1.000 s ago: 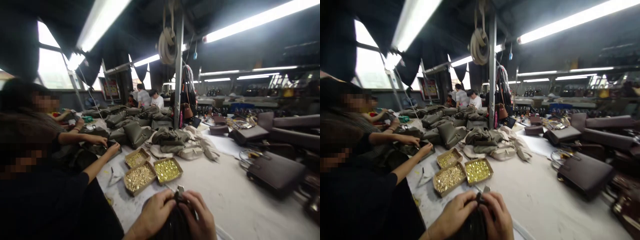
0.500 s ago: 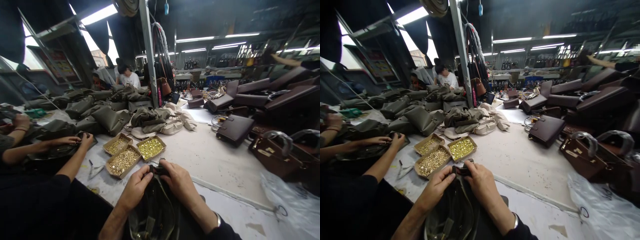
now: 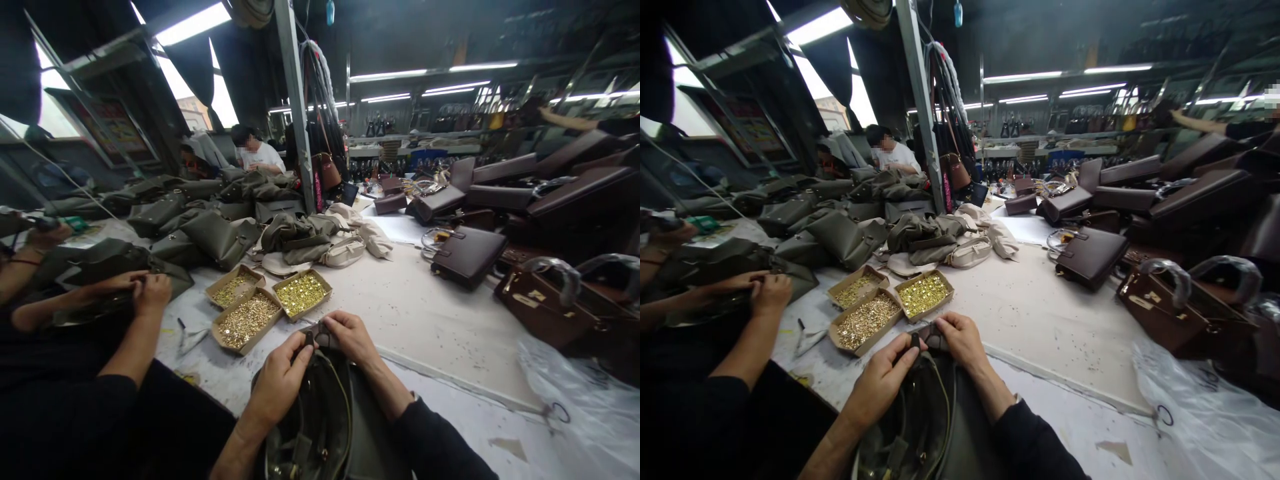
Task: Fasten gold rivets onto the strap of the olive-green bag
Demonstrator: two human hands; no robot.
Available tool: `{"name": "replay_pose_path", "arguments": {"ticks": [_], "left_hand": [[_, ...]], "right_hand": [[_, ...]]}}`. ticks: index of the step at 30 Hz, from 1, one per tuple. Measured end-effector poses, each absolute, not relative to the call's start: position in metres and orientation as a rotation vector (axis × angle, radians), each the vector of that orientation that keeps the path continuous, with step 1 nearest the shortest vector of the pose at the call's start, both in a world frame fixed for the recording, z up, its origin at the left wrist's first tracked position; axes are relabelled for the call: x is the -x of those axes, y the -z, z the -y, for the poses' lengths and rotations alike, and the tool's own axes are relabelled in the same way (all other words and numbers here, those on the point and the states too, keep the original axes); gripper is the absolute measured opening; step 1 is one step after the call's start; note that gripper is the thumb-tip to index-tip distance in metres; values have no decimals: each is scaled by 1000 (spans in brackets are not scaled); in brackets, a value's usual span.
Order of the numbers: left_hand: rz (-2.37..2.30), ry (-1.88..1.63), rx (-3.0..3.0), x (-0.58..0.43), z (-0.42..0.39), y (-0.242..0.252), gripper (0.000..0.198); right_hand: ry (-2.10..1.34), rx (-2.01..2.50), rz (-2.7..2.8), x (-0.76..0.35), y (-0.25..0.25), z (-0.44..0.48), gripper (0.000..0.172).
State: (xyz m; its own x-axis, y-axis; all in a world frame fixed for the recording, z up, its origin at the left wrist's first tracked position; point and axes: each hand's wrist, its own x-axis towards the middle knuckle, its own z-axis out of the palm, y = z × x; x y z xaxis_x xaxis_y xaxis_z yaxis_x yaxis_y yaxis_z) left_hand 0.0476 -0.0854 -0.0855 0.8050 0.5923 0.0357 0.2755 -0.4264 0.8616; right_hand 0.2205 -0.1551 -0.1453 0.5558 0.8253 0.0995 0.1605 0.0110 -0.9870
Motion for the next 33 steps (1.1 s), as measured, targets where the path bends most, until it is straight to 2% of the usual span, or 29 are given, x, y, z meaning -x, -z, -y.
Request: {"name": "replay_pose_path", "arguments": {"ticks": [14,22,27,30,33], "left_hand": [[-666,-543,-1825,-60,92,98,27],[-679,-655,-1955,-61,104,118,20],[-631,-629,-2065,-59,104,128,19],[-517,-580,-2047,-43,80,112,14],[-530,-674,-1994,-10,28,85,19]], "right_hand": [[-773,1407,829,-213,146,156,49],[-530,1569,1157,-210,119,168,52],[-330,1728,1411,-235,87,137,57],[-318,1794,1612,-236,63,92,43],[-253,1967,1914,-219,48,33,26]]}}
